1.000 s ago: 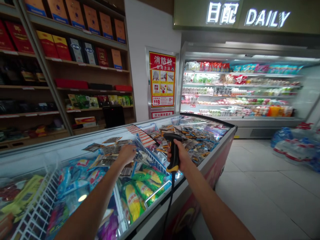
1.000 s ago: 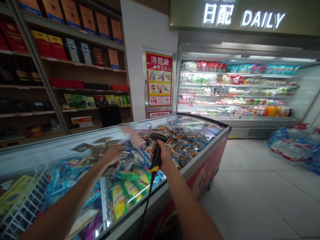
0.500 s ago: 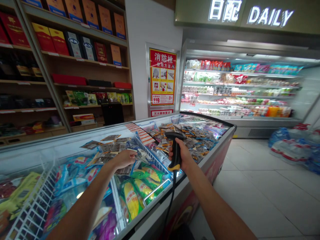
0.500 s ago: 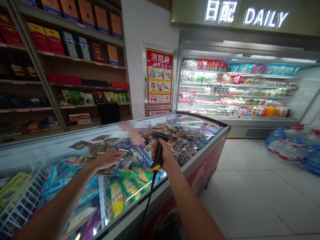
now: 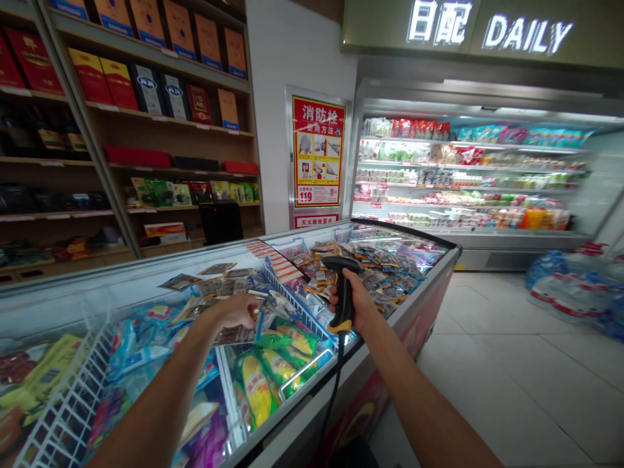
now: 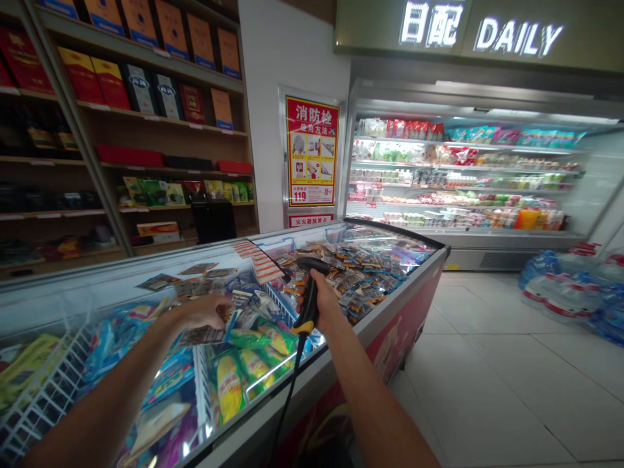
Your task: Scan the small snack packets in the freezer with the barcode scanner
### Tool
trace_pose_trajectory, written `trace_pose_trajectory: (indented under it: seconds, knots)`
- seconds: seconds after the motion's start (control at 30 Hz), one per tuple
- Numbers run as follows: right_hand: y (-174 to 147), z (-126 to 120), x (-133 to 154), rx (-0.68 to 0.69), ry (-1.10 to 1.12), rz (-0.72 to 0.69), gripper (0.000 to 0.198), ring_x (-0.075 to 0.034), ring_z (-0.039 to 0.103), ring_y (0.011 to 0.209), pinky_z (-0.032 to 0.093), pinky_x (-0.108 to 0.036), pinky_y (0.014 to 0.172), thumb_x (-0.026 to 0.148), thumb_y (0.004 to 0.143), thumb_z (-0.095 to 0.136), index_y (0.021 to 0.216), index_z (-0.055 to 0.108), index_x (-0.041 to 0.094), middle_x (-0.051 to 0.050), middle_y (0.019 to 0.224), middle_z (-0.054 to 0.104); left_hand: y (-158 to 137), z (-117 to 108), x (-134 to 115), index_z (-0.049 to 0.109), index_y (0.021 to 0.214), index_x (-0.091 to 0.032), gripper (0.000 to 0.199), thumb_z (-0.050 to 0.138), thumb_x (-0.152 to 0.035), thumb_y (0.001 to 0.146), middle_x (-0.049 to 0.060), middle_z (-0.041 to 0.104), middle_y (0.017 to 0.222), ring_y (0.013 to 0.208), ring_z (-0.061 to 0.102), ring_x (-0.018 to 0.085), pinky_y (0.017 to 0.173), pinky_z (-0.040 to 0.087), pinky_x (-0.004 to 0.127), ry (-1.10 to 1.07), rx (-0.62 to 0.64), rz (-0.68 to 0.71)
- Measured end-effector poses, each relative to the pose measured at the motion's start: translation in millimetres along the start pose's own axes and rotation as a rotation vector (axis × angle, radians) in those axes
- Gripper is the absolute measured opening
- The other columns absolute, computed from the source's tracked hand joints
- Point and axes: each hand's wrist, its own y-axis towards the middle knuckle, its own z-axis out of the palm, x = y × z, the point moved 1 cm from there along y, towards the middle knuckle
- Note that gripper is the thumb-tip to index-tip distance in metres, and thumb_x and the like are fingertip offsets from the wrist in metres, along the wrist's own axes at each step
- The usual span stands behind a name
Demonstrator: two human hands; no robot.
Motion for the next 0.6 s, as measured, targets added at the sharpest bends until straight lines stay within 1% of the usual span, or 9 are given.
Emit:
trace_pose_trajectory:
  seconds: [0.03, 0.1, 0.17, 0.23, 0.27, 0.33, 0.4, 0.5, 0.6]
  knots:
    - [0.1, 0.3, -0.1, 0.0, -0.005, 0.0, 0.024, -0.008, 0.043, 0.037, 0.036, -0.02, 0.036, 0.042, 0.069, 0.049, 0.07, 0.047, 0.018, 0.005, 0.047, 0.047, -0.6, 0.5, 1.0, 0.054, 0.062, -0.017, 0.017, 0.051, -0.013, 0.045, -0.005, 0.049, 0.055, 0.05, 0.044, 0.01, 0.046, 0.027, 0.019, -0.028, 0.016, -0.002]
    - [0.0, 1.1, 0.0, 0.001, -0.011, -0.002, 0.025, -0.008, 0.043, 0.038, 0.036, -0.02, 0.036, 0.042, 0.068, 0.05, 0.069, 0.046, 0.018, 0.005, 0.047, 0.047, 0.1, 1.1, 0.9, 0.051, 0.056, -0.017, 0.01, 0.05, -0.013, 0.047, -0.005, 0.045, 0.05, 0.047, 0.041, 0.009, 0.045, 0.026, 0.019, -0.11, 0.019, 0.031]
    - [-0.8, 2.2, 1.0, -0.001, -0.013, -0.006, 0.025, -0.008, 0.043, 0.038, 0.036, -0.02, 0.036, 0.043, 0.068, 0.051, 0.068, 0.046, 0.018, 0.005, 0.048, 0.047, 3.7, -0.9, -1.5, 0.049, 0.051, -0.017, 0.001, 0.049, -0.017, 0.051, -0.005, 0.042, 0.046, 0.046, 0.039, 0.008, 0.045, 0.026, 0.019, -0.228, -0.052, 0.069]
    - [-2.4, 3.8, 3.2, -0.004, -0.015, -0.013, 0.025, -0.008, 0.043, 0.037, 0.037, -0.021, 0.036, 0.043, 0.067, 0.051, 0.069, 0.047, 0.018, 0.004, 0.048, 0.048, 9.6, -5.8, -6.5, 0.049, 0.052, -0.016, 0.007, 0.05, -0.022, 0.055, -0.005, 0.043, 0.047, 0.047, 0.04, 0.009, 0.046, 0.029, 0.02, -0.412, -0.164, 0.089]
    - [-3.5, 4.8, 4.7, -0.004, -0.015, -0.017, 0.025, -0.008, 0.043, 0.038, 0.037, -0.021, 0.036, 0.042, 0.067, 0.052, 0.069, 0.047, 0.018, 0.004, 0.048, 0.048, 13.2, -9.0, -9.8, 0.049, 0.053, -0.016, 0.009, 0.051, -0.024, 0.056, -0.005, 0.044, 0.047, 0.047, 0.041, 0.009, 0.047, 0.031, 0.02, -0.523, -0.235, 0.076]
    - [-5.8, 6.9, 7.9, -0.002, -0.012, -0.031, 0.024, -0.008, 0.043, 0.038, 0.037, -0.021, 0.036, 0.041, 0.067, 0.052, 0.071, 0.047, 0.018, 0.004, 0.049, 0.048, 20.8, -14.9, -18.3, 0.05, 0.057, -0.016, 0.01, 0.053, -0.026, 0.057, -0.005, 0.046, 0.05, 0.049, 0.044, 0.009, 0.048, 0.034, 0.02, -0.78, -0.386, 0.007]
    - [-8.2, 8.4, 10.9, -0.005, -0.007, -0.043, 0.025, -0.008, 0.044, 0.038, 0.037, -0.021, 0.036, 0.041, 0.067, 0.052, 0.071, 0.047, 0.017, 0.004, 0.049, 0.048, 28.8, -17.0, -28.5, 0.05, 0.063, -0.016, 0.009, 0.054, -0.023, 0.059, -0.004, 0.049, 0.054, 0.05, 0.047, 0.008, 0.05, 0.038, 0.021, -1.067, -0.479, -0.094]
    - [-11.0, 8.3, 14.0, -0.005, 0.003, -0.044, 0.025, -0.008, 0.043, 0.037, 0.037, -0.021, 0.036, 0.042, 0.068, 0.051, 0.071, 0.047, 0.017, 0.004, 0.048, 0.048, 41.7, -10.3, -44.7, 0.047, 0.065, -0.016, 0.007, 0.052, -0.012, 0.061, -0.002, 0.053, 0.058, 0.051, 0.051, 0.008, 0.055, 0.044, 0.024, -1.439, -0.527, -0.185]
    - [-11.9, 5.5, 15.1, -0.008, 0.016, -0.039, 0.025, -0.008, 0.043, 0.036, 0.036, -0.021, 0.035, 0.042, 0.07, 0.049, 0.07, 0.047, 0.017, 0.004, 0.048, 0.047, 54.9, 5.3, -58.3, 0.044, 0.062, -0.016, 0.015, 0.047, -0.002, 0.062, -0.002, 0.052, 0.054, 0.053, 0.054, 0.009, 0.06, 0.047, 0.026, -1.615, -0.556, -0.201]
